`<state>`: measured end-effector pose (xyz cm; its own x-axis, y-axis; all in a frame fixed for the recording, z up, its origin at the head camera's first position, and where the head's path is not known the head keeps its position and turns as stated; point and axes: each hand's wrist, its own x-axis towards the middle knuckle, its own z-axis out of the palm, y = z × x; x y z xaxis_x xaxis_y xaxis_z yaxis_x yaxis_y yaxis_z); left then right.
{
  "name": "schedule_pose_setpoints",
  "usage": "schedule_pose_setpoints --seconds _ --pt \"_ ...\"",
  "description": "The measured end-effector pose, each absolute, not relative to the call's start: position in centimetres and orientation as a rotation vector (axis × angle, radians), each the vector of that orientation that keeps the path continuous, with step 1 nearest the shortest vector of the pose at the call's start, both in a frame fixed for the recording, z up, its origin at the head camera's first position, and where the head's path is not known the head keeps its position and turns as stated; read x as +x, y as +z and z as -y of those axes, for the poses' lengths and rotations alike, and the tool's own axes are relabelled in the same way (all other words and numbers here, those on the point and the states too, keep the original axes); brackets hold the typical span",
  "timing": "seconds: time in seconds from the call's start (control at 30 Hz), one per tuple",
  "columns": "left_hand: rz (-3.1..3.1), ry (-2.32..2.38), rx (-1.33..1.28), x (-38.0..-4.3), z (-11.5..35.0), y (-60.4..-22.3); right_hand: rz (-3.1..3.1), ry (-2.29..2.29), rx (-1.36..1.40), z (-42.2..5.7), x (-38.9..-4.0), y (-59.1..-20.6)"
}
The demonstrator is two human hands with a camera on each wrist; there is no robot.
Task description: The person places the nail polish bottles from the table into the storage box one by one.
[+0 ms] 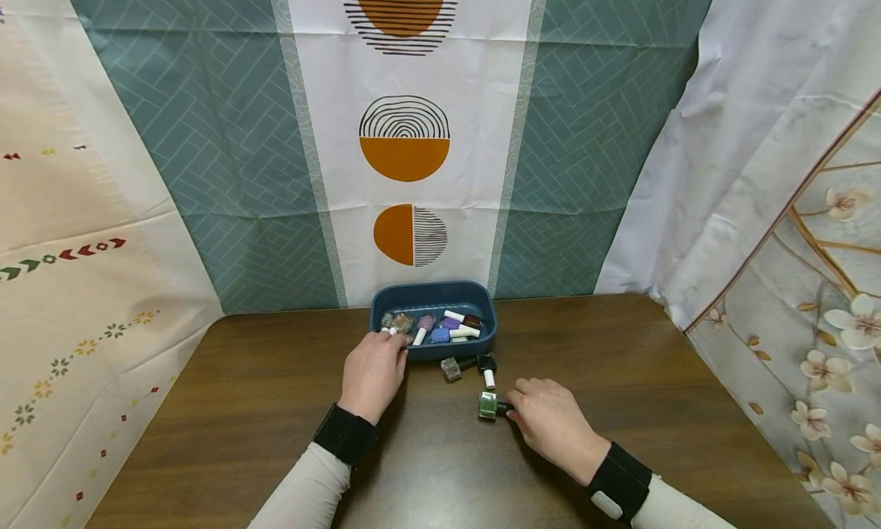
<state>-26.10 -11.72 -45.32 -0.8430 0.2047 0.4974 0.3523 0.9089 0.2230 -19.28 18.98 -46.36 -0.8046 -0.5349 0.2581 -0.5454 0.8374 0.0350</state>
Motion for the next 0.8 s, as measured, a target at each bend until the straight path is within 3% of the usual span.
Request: schedule_pose_setpoints --seconds 0.8 --pt "2.590 -0.417 -0.409 -26.2 11.8 -45.5 2.609 0.114 0.811 -18.3 -21.0 -43.8"
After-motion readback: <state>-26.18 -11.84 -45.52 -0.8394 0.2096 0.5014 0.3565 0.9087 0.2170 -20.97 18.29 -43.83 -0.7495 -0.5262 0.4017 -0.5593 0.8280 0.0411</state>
